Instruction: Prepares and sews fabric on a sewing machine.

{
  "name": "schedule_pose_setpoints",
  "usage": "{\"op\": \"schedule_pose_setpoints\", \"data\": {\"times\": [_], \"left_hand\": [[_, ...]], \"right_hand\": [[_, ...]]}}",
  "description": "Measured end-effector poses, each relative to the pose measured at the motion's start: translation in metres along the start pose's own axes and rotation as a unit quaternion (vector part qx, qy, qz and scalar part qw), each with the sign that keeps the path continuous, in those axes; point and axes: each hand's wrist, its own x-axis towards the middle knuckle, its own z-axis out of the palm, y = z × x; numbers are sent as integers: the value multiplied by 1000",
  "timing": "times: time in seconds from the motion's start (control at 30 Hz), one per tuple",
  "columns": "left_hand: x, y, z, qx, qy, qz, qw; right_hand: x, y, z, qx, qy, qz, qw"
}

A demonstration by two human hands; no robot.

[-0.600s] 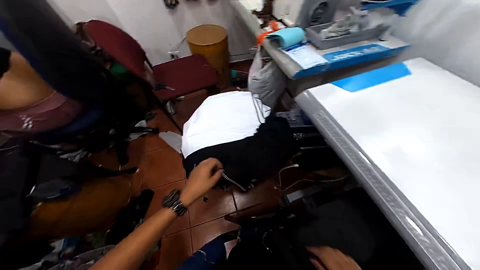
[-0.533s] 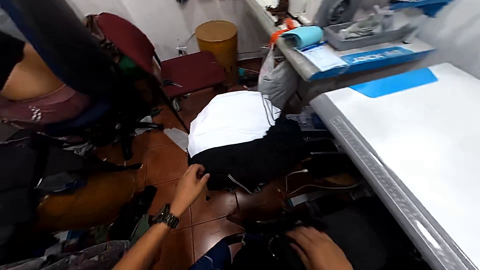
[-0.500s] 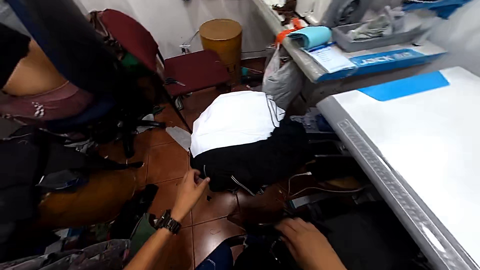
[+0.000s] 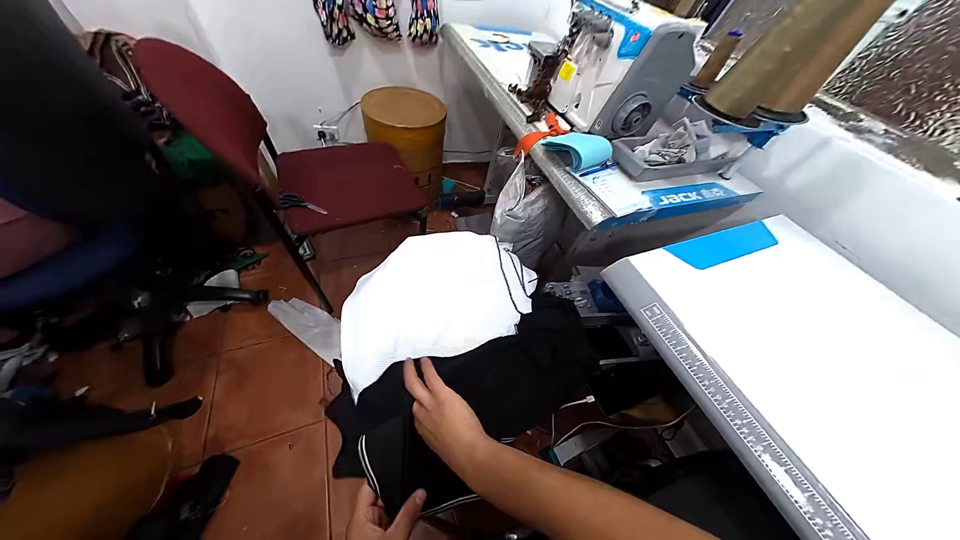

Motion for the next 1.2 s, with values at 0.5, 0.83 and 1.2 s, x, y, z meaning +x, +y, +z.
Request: {"op": "schedule_pose_setpoints", "data": {"times": [0.5, 0.83, 1.2], "left_hand": [[163, 317, 146, 440, -17, 654, 615], [-127, 161, 626, 348, -666, 653, 92], [-198, 22, 635, 204, -754, 607, 145]], "right_hand": [[-88, 126, -87, 45, 487, 262, 832], [-390, 105, 51, 13, 316, 659, 682], [-535, 10, 121, 97, 154, 668, 722]]}}
